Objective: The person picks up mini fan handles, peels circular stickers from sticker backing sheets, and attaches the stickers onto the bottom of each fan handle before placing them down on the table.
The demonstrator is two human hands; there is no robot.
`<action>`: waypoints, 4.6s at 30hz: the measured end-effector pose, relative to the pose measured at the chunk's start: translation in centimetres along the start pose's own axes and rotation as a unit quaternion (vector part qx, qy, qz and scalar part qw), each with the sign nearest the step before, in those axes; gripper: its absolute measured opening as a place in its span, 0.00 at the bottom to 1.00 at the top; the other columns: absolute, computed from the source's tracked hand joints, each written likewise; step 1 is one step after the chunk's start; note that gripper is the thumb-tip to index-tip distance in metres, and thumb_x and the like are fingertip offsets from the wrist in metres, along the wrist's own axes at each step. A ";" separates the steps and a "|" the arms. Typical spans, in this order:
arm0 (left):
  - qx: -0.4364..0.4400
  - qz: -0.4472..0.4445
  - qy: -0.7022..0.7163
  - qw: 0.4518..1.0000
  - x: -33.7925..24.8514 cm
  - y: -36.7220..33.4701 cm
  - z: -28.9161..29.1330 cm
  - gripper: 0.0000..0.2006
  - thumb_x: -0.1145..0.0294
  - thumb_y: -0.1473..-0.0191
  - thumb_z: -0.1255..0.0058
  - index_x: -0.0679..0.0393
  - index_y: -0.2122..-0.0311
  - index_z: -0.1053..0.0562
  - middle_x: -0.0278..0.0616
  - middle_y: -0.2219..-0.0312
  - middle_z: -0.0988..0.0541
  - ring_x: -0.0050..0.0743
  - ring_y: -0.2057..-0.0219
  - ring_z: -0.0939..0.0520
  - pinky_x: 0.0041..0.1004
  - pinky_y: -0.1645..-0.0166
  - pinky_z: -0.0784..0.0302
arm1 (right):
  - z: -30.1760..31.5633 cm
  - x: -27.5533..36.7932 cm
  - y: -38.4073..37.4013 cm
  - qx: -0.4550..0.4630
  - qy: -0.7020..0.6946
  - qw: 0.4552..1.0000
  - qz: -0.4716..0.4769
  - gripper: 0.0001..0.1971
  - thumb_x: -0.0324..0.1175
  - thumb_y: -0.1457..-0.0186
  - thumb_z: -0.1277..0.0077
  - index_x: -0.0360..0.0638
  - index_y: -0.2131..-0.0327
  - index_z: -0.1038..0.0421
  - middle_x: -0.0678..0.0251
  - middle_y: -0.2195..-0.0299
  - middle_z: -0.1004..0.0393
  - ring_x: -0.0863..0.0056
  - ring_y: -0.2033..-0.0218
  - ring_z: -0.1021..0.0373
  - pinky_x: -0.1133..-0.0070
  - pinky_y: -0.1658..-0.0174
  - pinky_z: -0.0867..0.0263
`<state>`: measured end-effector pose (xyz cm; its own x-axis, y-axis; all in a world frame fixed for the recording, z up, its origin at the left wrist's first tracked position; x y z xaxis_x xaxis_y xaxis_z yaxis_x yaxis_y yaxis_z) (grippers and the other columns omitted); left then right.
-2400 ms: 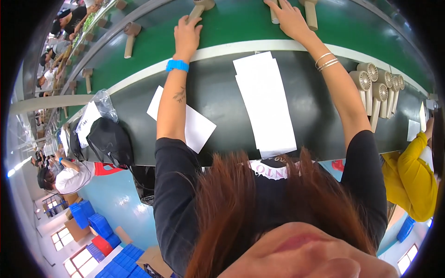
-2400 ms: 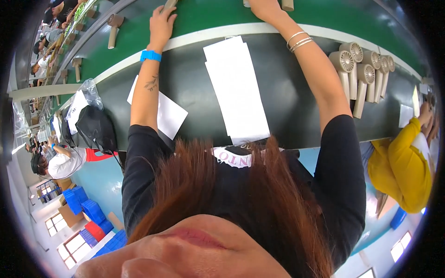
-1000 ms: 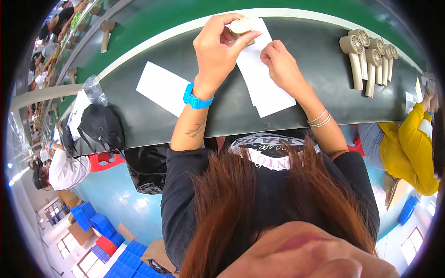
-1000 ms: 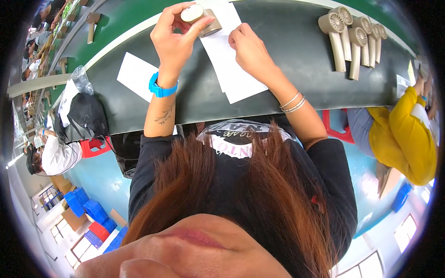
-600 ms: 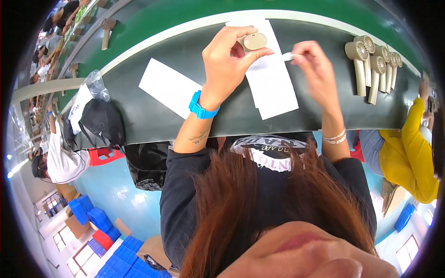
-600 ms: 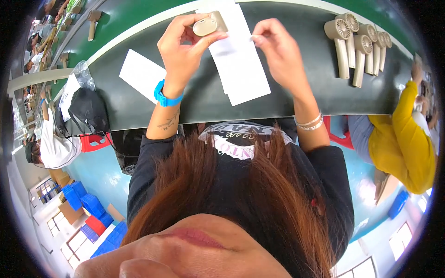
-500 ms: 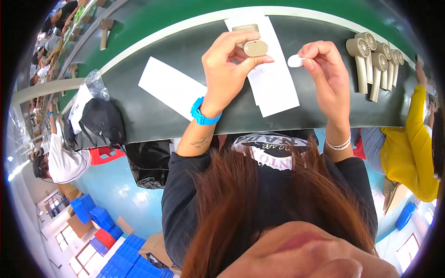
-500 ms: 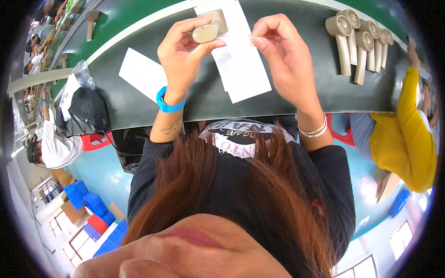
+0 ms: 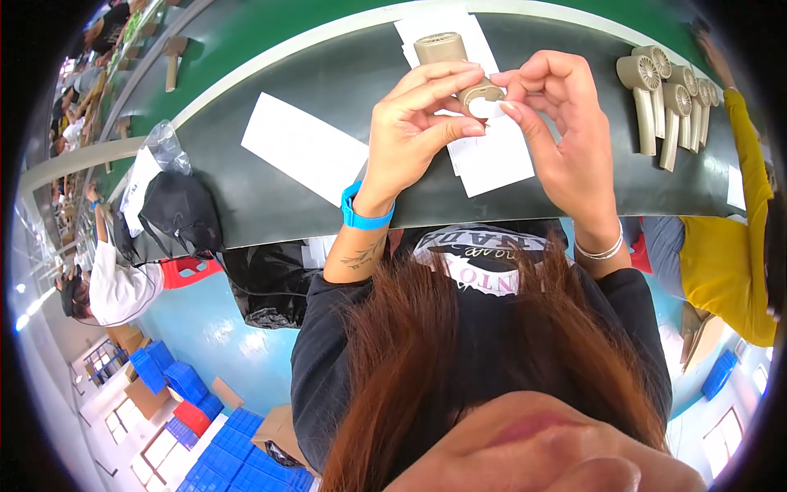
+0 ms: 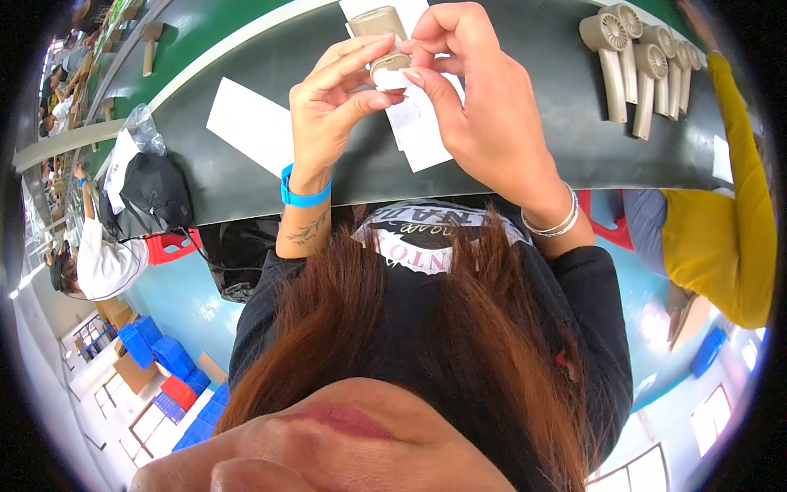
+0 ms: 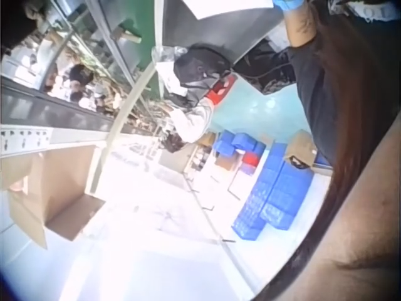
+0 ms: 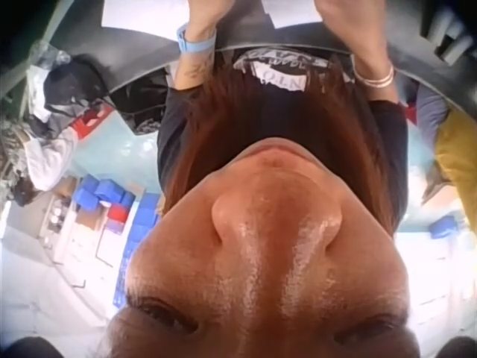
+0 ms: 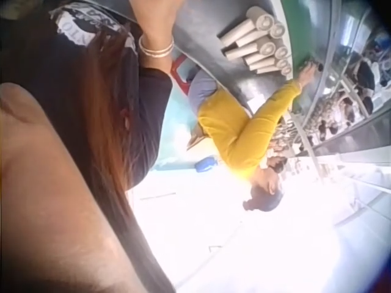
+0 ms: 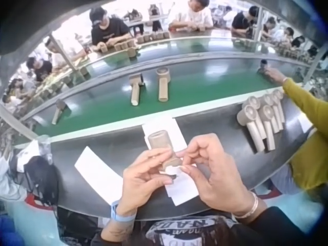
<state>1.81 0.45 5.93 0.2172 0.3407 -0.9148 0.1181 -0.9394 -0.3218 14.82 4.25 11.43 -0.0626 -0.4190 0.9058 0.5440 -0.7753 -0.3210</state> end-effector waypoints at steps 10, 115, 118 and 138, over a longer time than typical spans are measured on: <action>-0.003 0.006 -0.011 1.000 0.2 -0.1 -0.3 0.19 0.85 0.56 0.44 0.64 0.54 0.27 0.47 0.53 0.30 0.30 0.65 0.21 0.25 0.61 0.20 | 0.2 0.5 -0.2 -0.001 0.049 0.999 -0.006 0.14 0.17 0.47 0.53 0.36 0.58 0.43 0.64 0.70 0.32 0.73 0.58 0.29 0.79 0.57 0.31; -0.074 -0.286 -0.491 0.820 -5.1 -5.3 1.5 0.19 0.63 0.63 0.34 0.60 0.66 0.25 0.40 0.73 0.22 0.34 0.76 0.24 0.27 0.72 0.26 | -0.4 -12.0 -1.7 -0.002 0.237 0.971 -0.035 0.06 0.23 0.53 0.47 0.36 0.70 0.33 0.62 0.75 0.34 0.66 0.73 0.34 0.74 0.66 0.37; -0.088 -0.296 -0.438 0.845 -4.5 -5.4 1.0 0.19 0.63 0.62 0.34 0.61 0.65 0.26 0.41 0.72 0.22 0.35 0.75 0.23 0.28 0.71 0.26 | -0.6 -12.5 -1.5 0.021 0.254 0.967 -0.018 0.06 0.23 0.53 0.48 0.36 0.70 0.33 0.62 0.72 0.33 0.65 0.69 0.34 0.73 0.63 0.37; -0.072 -0.084 -0.194 0.975 -1.6 -0.5 -0.8 0.20 0.82 0.64 0.37 0.60 0.60 0.23 0.42 0.63 0.22 0.21 0.72 0.21 0.19 0.72 0.23 | 2.4 0.3 0.4 -0.023 -0.131 0.990 0.042 0.21 0.17 0.49 0.49 0.36 0.52 0.42 0.65 0.70 0.31 0.70 0.56 0.31 0.77 0.52 0.38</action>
<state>2.14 0.37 7.78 -0.1963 0.4226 -0.8848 0.2621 -0.8469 -0.4626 17.02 4.96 12.19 0.2038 -0.3515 0.9137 0.4994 -0.7654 -0.4058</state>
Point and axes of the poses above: each hand's wrist, its own y-axis away from the middle knuckle, its own z-axis out of the back of the hand, x = y × z, the point moved 8 cm from there along -y, towards the middle knuckle
